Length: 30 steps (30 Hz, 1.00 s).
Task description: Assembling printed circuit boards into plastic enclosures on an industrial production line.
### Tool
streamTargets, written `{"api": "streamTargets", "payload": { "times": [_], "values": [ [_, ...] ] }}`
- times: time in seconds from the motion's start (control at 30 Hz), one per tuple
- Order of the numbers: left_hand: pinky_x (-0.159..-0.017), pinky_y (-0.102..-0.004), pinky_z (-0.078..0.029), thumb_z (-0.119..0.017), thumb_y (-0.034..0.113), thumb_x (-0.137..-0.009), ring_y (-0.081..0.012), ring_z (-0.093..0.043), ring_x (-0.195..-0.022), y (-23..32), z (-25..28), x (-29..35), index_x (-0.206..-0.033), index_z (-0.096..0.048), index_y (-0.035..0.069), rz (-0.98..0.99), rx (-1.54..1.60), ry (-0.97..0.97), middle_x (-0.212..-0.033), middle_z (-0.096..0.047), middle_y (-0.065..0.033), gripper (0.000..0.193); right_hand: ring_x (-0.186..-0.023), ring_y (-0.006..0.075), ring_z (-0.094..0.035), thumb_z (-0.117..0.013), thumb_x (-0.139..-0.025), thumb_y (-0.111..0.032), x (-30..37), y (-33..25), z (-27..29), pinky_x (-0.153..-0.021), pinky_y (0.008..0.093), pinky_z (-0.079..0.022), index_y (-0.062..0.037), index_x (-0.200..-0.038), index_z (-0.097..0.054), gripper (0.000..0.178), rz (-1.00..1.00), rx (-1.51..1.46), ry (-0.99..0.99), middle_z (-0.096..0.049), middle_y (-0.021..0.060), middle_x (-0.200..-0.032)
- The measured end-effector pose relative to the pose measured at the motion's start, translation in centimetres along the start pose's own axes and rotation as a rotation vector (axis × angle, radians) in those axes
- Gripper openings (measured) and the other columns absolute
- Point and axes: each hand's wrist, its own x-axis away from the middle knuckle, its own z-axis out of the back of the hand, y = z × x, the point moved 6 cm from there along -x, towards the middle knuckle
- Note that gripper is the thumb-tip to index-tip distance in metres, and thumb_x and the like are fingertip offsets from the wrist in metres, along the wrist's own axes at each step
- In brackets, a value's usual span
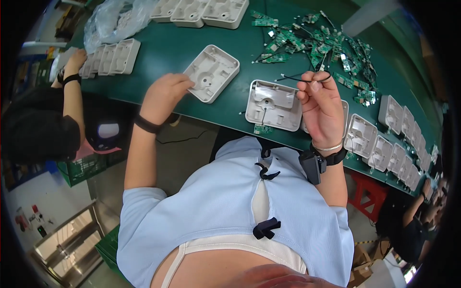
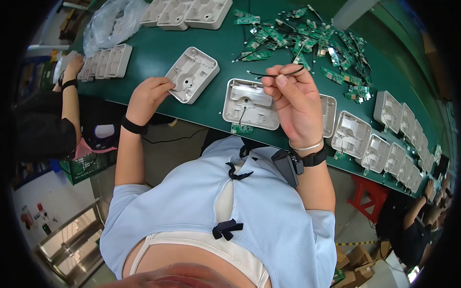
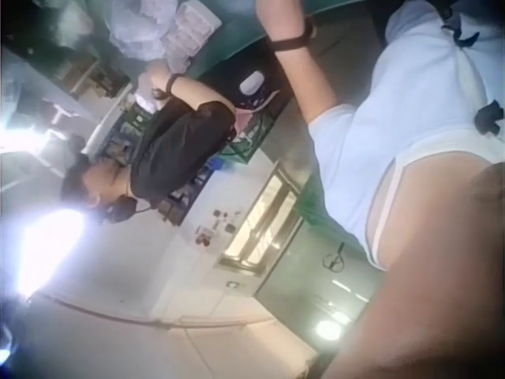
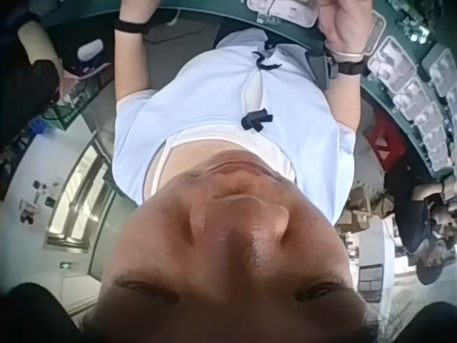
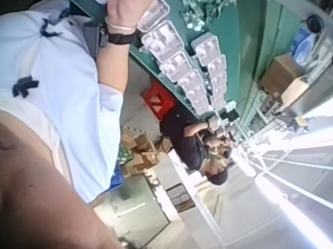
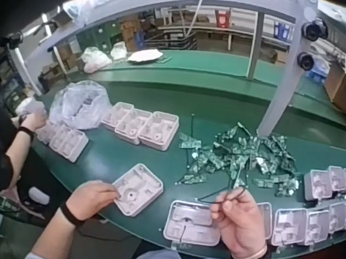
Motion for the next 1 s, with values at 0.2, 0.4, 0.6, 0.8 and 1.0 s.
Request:
{"api": "streamTargets", "payload": {
  "times": [0.2,0.4,0.6,0.8,1.0],
  "values": [
    [-0.09,-0.041,-0.055,-0.079,0.003,-0.078,-0.0349,-0.066,-0.104,0.0,-1.4,3.3,-0.115,-0.07,0.009,0.061,0.004,0.023,-0.116,-0.07,-0.0102,0.038,-0.108,0.023,-0.071,-0.064,-0.104,-0.004,-0.4,1.5,-0.9,-0.091,0.0327,-0.059,-0.0049,-0.118,-0.065,0.013,0.013,0.044,0.008,-0.069,0.0124,-0.123],
    [-0.102,-0.043,-0.051,-0.096,0.02,-0.066,-0.0395,-0.062,-0.118,2.2,-0.5,4.5,-0.143,-0.054,0.006,0.288,0.028,0.332,-0.136,-0.06,-0.0212,0.089,-0.103,0.0238,-0.072,-0.066,-0.103,-0.003,-1.1,2.5,-1.1,-0.09,0.0335,-0.06,-0.0021,-0.118,-0.066,0.015,0.008,0.186,0.064,-0.072,0.0129,-0.116],
    [-0.11,-0.0451,-0.046,-0.101,0.027,-0.06,-0.0412,-0.054,-0.129,1.8,-4.5,4.2,-0.151,-0.04,-0.001,0.488,0.292,0.323,-0.144,-0.051,-0.0259,0.113,-0.101,0.0227,-0.074,-0.068,-0.101,-0.001,-1.5,2.6,-1.8,-0.089,0.0331,-0.059,0.0008,-0.118,-0.068,0.017,-0.02,0.343,0.102,-0.074,0.0136,-0.111],
    [-0.111,-0.0457,-0.044,-0.097,0.02,-0.06,-0.0402,-0.051,-0.13,3.1,-3.1,3.0,-0.148,-0.041,-0.002,0.46,0.527,0.491,-0.138,-0.052,-0.0226,0.107,-0.102,0.0215,-0.074,-0.073,-0.095,0.004,-1.6,2.0,-3.1,-0.089,0.0326,-0.059,0.0018,-0.115,-0.07,0.02,0.028,0.47,0.021,-0.075,0.0138,-0.11],
    [-0.107,-0.0462,-0.045,-0.095,0.017,-0.057,-0.0396,-0.053,-0.125,7.8,0.8,-1.0,-0.147,-0.043,0.001,0.25,0.372,0.5,-0.134,-0.053,-0.0201,0.105,-0.097,0.0195,-0.072,-0.076,-0.092,0.005,-1.4,1.4,-6.9,-0.085,0.0301,-0.057,0.0018,-0.11,-0.073,0.019,0.263,0.712,-0.039,-0.076,0.0122,-0.106]
  ]
}}
